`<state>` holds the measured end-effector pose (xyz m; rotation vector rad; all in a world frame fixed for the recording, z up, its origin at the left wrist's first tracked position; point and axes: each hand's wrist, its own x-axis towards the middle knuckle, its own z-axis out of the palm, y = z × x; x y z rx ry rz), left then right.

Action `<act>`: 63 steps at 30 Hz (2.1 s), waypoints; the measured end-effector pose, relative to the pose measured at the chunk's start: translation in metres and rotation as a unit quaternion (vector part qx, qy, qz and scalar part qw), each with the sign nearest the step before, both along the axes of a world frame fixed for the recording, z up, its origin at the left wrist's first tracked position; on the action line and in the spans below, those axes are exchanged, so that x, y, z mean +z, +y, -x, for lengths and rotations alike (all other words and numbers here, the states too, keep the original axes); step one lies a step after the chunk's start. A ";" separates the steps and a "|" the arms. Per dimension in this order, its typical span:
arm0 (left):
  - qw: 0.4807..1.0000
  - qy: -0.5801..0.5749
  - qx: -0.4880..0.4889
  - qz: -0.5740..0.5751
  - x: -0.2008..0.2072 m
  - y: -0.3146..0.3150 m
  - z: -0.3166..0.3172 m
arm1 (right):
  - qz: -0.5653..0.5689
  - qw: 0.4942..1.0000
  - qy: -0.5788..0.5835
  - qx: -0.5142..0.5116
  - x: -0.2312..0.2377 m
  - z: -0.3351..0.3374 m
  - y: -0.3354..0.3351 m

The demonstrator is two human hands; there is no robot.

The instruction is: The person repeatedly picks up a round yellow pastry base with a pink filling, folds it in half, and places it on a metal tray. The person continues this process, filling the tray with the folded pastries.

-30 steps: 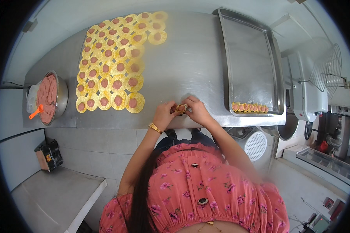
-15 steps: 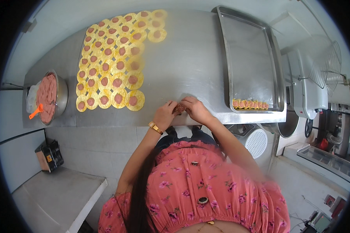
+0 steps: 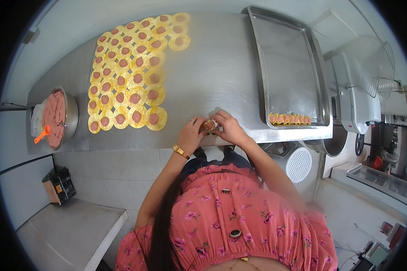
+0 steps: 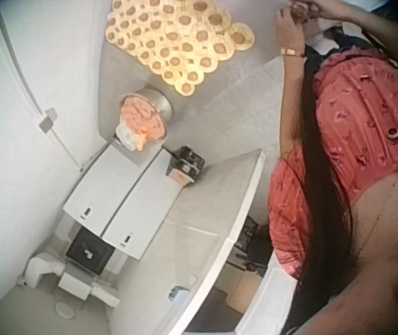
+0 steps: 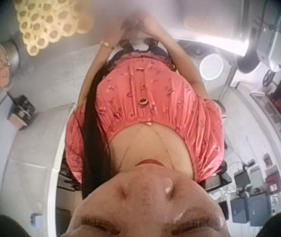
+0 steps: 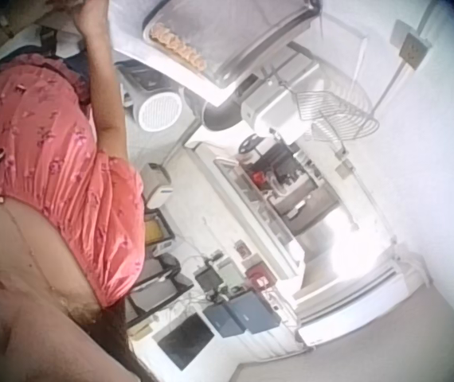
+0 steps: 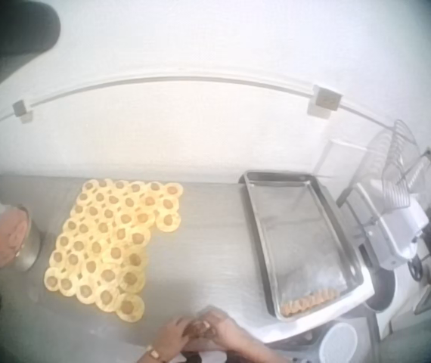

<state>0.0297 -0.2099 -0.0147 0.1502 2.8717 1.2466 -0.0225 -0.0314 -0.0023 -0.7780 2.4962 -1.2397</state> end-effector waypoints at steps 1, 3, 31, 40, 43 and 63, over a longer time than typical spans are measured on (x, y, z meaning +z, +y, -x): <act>0.999 -0.018 0.007 -0.025 0.000 0.000 0.000 | -0.005 1.000 0.000 0.002 0.000 -0.001 -0.001; 1.000 -0.012 -0.004 -0.004 -0.001 0.001 0.001 | -0.021 1.000 -0.014 0.018 0.000 -0.002 -0.002; 0.999 -0.016 -0.034 -0.033 -0.008 0.015 0.011 | -0.012 0.999 -0.021 -0.035 -0.001 -0.003 0.015; 0.998 -0.044 -0.020 -0.051 -0.003 0.020 0.014 | -0.014 0.999 0.031 -0.031 0.003 -0.001 0.019; 0.996 -0.002 -0.072 -0.056 -0.002 0.019 0.017 | -0.038 0.998 0.015 -0.053 0.000 -0.005 0.017; 0.979 -0.088 0.002 -0.185 -0.014 0.016 0.024 | 0.012 0.999 0.035 -0.024 -0.002 0.007 0.007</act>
